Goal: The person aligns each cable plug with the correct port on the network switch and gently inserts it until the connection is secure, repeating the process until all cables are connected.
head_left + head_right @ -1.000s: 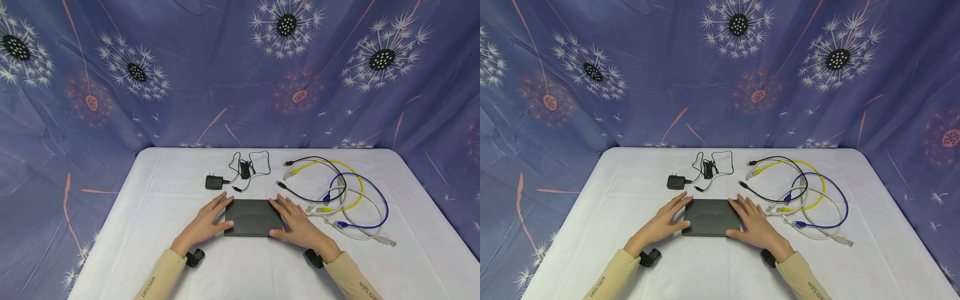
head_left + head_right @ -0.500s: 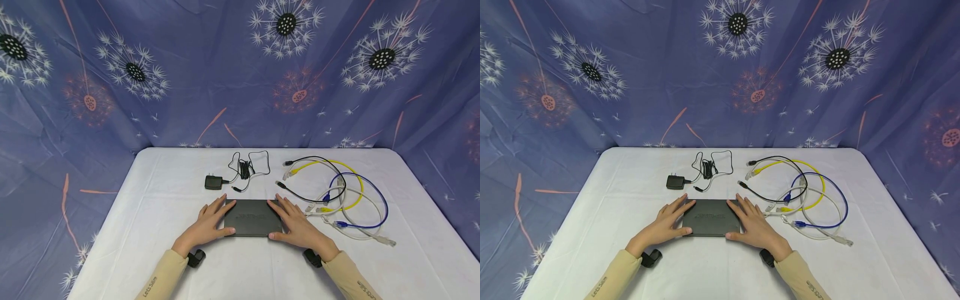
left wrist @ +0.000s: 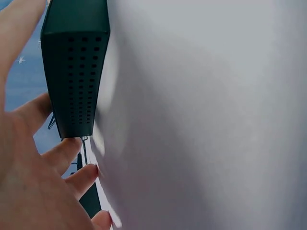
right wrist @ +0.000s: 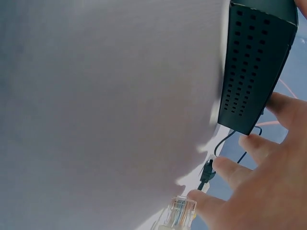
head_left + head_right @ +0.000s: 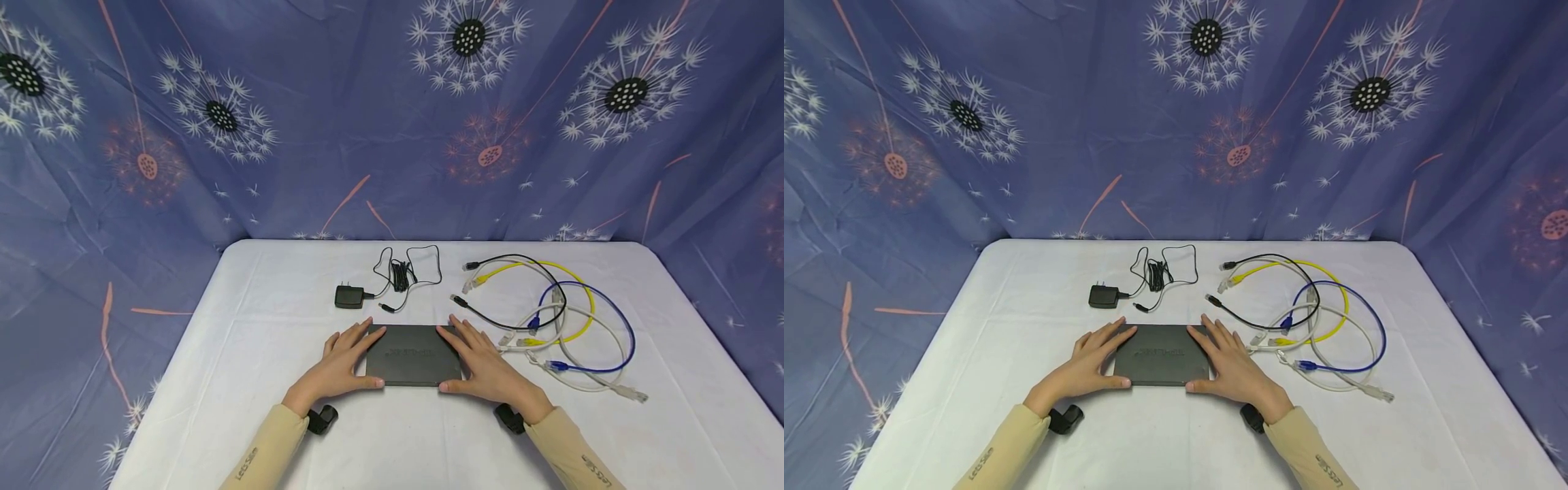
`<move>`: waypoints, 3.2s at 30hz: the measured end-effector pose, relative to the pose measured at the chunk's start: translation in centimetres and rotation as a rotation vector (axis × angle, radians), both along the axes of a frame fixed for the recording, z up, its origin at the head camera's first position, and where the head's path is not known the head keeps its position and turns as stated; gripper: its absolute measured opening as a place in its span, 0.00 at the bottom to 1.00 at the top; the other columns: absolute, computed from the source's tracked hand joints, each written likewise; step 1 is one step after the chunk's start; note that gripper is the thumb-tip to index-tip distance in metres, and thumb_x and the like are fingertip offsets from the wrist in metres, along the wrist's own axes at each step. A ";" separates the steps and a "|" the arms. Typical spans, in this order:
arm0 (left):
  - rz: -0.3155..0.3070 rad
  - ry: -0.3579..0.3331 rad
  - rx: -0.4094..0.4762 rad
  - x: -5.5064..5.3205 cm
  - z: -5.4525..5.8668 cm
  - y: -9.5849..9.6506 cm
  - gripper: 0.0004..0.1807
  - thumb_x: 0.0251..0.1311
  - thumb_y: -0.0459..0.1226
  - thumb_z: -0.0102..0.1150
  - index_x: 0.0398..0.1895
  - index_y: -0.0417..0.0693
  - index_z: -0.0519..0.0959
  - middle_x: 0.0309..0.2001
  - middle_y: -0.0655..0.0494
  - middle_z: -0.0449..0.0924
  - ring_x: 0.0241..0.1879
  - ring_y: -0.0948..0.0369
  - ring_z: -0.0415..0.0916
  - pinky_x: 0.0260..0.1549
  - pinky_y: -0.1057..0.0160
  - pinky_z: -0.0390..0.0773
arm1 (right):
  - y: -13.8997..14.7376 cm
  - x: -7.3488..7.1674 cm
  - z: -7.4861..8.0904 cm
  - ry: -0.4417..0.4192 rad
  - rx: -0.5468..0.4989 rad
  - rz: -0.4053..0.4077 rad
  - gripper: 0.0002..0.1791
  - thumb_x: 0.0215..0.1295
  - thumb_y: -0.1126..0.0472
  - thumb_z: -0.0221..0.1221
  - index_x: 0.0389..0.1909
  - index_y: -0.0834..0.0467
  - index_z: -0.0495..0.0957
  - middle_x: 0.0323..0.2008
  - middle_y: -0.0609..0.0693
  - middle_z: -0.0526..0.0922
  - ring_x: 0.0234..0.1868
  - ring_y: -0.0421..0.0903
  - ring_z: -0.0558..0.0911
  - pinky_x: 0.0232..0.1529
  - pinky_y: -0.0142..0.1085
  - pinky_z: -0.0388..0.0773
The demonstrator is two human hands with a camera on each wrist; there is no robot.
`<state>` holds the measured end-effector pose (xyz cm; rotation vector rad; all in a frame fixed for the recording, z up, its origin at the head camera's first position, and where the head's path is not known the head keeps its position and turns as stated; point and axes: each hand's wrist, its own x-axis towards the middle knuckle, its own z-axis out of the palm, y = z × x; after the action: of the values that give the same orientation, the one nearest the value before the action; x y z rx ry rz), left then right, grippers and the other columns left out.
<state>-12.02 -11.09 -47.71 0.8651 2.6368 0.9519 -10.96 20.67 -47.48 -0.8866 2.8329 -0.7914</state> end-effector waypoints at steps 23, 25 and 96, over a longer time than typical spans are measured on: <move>0.081 0.094 -0.054 -0.5 0.2 0.7 0.53 0.38 0.57 0.74 0.71 0.53 0.63 0.67 0.47 0.61 0.67 0.51 0.56 0.62 0.42 0.46 | -1.0 -0.2 0.8 -0.016 0.017 -0.071 0.57 0.40 0.40 0.74 0.70 0.59 0.61 0.66 0.62 0.61 0.61 0.60 0.68 0.52 0.52 0.71; 0.080 0.094 -0.051 -0.5 0.4 0.8 0.54 0.38 0.57 0.75 0.71 0.52 0.63 0.67 0.47 0.61 0.67 0.52 0.56 0.63 0.42 0.46 | -0.9 -0.1 0.8 -0.003 0.018 -0.080 0.57 0.39 0.40 0.74 0.70 0.58 0.62 0.65 0.61 0.61 0.58 0.58 0.71 0.49 0.51 0.72; 0.425 -0.253 1.151 2.1 6.8 6.0 0.35 0.59 0.28 0.61 0.70 0.52 0.62 0.66 0.48 0.59 0.53 0.51 0.75 0.48 0.60 0.75 | -4.8 1.2 4.7 0.611 -0.565 -0.309 0.50 0.49 0.32 0.64 0.63 0.65 0.70 0.58 0.68 0.66 0.53 0.59 0.71 0.54 0.33 0.64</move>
<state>-9.90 -5.12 -40.87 0.2487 1.9132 2.5610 -9.77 15.83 -42.82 -0.8657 3.3834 -1.6783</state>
